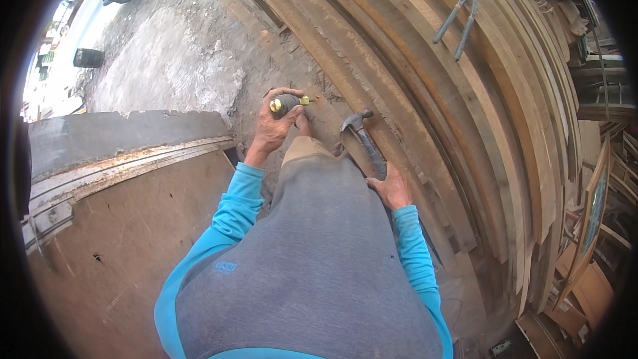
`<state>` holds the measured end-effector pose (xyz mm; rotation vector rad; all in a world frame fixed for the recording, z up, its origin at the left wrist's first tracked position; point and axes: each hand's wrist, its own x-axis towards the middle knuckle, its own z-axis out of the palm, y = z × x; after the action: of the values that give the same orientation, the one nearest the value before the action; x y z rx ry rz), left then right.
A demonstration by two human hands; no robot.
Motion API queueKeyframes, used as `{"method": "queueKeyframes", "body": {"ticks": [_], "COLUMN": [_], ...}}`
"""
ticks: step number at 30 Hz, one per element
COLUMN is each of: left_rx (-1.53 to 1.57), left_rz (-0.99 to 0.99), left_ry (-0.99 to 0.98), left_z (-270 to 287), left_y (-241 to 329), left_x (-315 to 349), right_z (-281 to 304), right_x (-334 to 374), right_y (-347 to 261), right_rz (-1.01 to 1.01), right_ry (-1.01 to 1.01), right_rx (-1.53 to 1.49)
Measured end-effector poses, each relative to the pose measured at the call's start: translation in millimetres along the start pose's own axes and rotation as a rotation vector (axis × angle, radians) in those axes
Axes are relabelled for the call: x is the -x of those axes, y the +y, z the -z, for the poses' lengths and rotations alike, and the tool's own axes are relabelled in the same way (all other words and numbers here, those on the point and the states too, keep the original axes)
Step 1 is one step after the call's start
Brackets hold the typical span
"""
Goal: The person holds a hammer and measuring tape while standing in a woodworking area, using the tape measure to mark lengths on a piece of lumber and removing a nail with the hammer claw.
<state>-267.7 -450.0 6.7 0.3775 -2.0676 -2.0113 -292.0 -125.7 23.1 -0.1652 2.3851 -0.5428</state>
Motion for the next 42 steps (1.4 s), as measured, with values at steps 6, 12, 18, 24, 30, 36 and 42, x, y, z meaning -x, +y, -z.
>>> {"method": "queueKeyframes", "body": {"ticks": [6, 12, 18, 24, 30, 36, 42], "left_rx": [-0.009, -0.058, -0.123, -0.228, -0.096, -0.175, -0.213], "left_rz": [0.013, -0.060, -0.119, -0.115, -0.125, -0.216, -0.197], "left_ry": [0.008, 0.086, 0.067, 0.041, 0.092, 0.105, 0.030], "left_z": [-2.7, -10.9, -21.4, -14.7, -22.5, -24.1, -23.9], "left_y": [-2.8, -3.2, -23.1, -26.3, -4.0, -20.3, -18.6], "left_x": [2.2, 5.9, -1.6, -6.3, -10.4, -15.8, -18.7], "right_z": [-1.9, 1.6, 24.7, 61.7, 59.5, 107.5, 71.6], "right_x": [-2.0, -1.4, 12.7, 12.4, -3.0, 35.5, -12.1], "right_y": [1.6, 1.7, -50.1, -118.6, -102.0, -150.3, -91.2], "right_rz": [-0.008, 0.034, 0.306, 0.961, 0.637, 0.910, 1.115], "right_ry": [-0.007, 0.014, 0.137, 0.318, 0.155, 0.442, 0.357], "right_rx": [0.004, -0.057, -0.197, -0.250, 0.267, -0.265, -0.087]}}
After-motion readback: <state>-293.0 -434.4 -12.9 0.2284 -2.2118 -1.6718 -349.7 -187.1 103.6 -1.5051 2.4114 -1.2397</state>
